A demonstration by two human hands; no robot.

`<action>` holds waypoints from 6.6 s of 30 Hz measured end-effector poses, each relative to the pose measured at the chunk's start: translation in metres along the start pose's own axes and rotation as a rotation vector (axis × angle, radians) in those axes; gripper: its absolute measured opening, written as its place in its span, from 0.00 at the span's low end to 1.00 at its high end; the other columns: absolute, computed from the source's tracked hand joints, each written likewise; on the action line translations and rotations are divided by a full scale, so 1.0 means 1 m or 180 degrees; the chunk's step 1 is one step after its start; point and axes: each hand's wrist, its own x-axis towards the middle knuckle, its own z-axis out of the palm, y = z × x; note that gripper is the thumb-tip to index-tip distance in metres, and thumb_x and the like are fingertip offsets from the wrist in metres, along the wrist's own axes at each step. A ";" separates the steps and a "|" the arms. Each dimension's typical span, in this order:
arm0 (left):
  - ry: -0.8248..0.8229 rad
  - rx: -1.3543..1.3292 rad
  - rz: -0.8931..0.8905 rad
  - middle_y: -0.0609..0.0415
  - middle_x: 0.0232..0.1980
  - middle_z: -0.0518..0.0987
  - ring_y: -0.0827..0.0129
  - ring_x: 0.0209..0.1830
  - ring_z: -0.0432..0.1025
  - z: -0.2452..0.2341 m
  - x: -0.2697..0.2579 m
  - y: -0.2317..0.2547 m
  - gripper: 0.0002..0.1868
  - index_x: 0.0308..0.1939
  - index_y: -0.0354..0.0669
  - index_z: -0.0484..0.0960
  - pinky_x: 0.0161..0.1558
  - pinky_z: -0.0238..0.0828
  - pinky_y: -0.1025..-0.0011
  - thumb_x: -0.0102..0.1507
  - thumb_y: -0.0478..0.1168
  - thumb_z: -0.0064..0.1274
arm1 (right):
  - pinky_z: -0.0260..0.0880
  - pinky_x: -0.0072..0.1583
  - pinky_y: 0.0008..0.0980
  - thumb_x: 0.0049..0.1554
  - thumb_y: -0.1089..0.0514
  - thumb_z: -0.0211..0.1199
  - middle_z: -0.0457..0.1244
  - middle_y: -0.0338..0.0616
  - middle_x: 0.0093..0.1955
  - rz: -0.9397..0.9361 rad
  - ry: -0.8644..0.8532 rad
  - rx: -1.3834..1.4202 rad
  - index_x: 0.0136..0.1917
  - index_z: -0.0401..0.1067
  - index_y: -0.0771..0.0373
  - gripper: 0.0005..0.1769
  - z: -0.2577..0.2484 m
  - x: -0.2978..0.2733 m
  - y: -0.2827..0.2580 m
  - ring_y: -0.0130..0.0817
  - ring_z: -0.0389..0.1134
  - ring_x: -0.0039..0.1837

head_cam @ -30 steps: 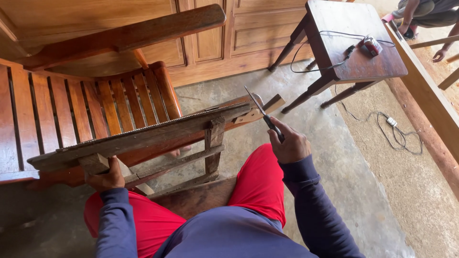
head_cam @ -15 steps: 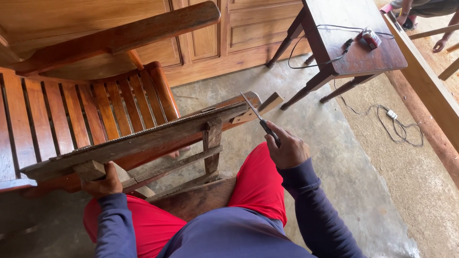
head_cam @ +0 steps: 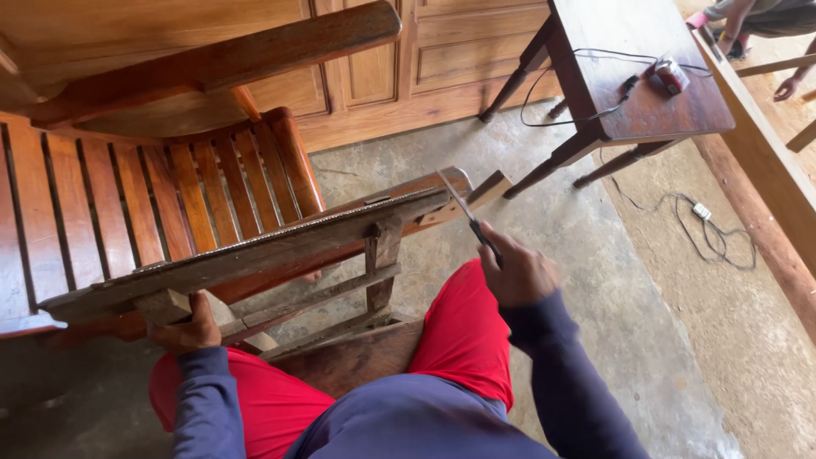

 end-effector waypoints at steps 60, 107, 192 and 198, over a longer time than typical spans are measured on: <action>0.0113 0.0141 -0.0001 0.45 0.60 0.80 0.61 0.57 0.76 0.007 0.004 0.014 0.27 0.62 0.28 0.75 0.61 0.73 0.66 0.65 0.40 0.66 | 0.74 0.44 0.40 0.58 0.48 0.65 0.72 0.46 0.39 0.0410 -0.0215 0.0319 0.66 0.75 0.42 0.23 0.003 0.039 -0.002 0.40 0.75 0.39; 0.0036 -0.0123 0.0022 0.45 0.61 0.80 0.62 0.59 0.75 0.005 0.003 0.018 0.28 0.64 0.28 0.75 0.63 0.72 0.66 0.65 0.39 0.67 | 0.71 0.39 0.35 0.58 0.51 0.66 0.72 0.46 0.36 0.0225 0.0138 0.0598 0.67 0.75 0.47 0.23 0.012 0.015 0.006 0.31 0.72 0.34; 0.0028 0.0007 0.0097 0.42 0.63 0.79 0.62 0.60 0.76 0.002 0.006 0.000 0.27 0.64 0.27 0.75 0.62 0.74 0.65 0.67 0.40 0.64 | 0.74 0.44 0.40 0.58 0.51 0.64 0.72 0.46 0.46 0.0113 0.0400 0.0270 0.64 0.77 0.46 0.20 0.028 -0.007 0.005 0.43 0.75 0.43; 0.0019 0.0151 0.0117 0.42 0.62 0.80 0.60 0.59 0.76 0.005 0.007 0.012 0.25 0.64 0.27 0.75 0.63 0.73 0.65 0.68 0.40 0.64 | 0.73 0.46 0.43 0.61 0.48 0.62 0.72 0.51 0.42 0.0070 0.0009 0.0225 0.66 0.76 0.45 0.20 0.030 0.054 -0.004 0.47 0.75 0.42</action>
